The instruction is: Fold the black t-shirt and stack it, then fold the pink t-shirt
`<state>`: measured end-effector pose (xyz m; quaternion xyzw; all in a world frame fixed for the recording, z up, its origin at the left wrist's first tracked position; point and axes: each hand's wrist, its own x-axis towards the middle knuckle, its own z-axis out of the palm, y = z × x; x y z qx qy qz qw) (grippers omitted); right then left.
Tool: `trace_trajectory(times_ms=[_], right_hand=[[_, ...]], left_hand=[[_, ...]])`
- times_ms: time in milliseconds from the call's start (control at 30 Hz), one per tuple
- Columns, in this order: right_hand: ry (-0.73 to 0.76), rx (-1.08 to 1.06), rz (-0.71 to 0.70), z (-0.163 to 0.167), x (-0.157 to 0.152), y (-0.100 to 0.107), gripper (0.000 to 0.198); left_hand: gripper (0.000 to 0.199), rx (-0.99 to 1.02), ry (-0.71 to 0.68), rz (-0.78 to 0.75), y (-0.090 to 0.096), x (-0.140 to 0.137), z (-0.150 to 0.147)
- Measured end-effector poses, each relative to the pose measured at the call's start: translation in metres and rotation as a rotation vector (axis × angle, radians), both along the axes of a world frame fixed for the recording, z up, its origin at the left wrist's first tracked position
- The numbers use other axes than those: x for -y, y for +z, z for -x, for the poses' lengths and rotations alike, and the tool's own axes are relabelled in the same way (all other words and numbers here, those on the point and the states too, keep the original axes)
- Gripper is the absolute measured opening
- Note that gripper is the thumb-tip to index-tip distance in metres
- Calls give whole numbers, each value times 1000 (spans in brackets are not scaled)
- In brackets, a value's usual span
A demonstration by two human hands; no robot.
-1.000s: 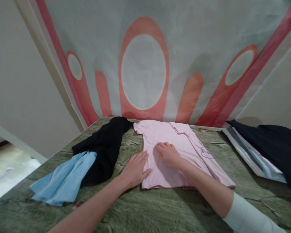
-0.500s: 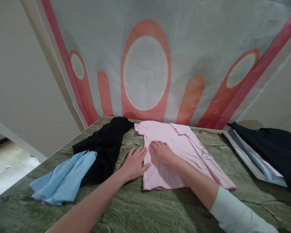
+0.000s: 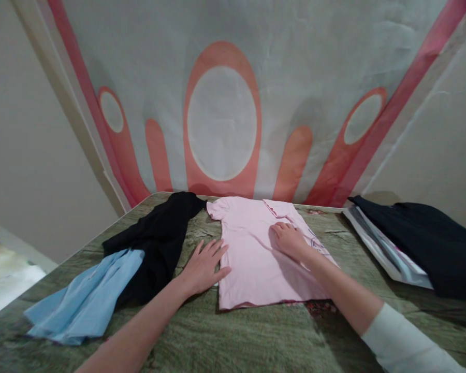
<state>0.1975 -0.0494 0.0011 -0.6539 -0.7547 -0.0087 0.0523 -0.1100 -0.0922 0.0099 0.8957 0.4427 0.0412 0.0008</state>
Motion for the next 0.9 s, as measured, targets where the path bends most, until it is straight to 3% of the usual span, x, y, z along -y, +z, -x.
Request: trace_trajectory(times_ms=[100, 167, 367, 433, 600, 700, 767, 900], right_hand=[[-136, 51, 28, -26, -3, 7, 33], [-143, 67, 36, -28, -1, 10, 32], [284, -83, 22, 9, 10, 3, 40], [237, -88, 12, 1, 7, 0, 40], [-49, 40, 63, -52, -1, 4, 36], [-124, 81, 87, -61, 4, 10, 33], [-87, 72, 90, -52, 12, 12, 31], [124, -31, 37, -24, 30, 9, 30]], left_hand=[[62, -6, -7, 21, 0, -2, 2], [63, -10, -7, 31, 1, -3, 3], [64, -31, -10, 66, 4, -6, 11], [65, -39, -7, 82, 4, -8, 14], [64, -34, -14, 115, 6, -11, 16], [64, -26, -30, 127, 6, -12, 18], [65, -29, -29, 133, 7, -15, 24], [67, -58, 20, 145, 10, -25, 45]])
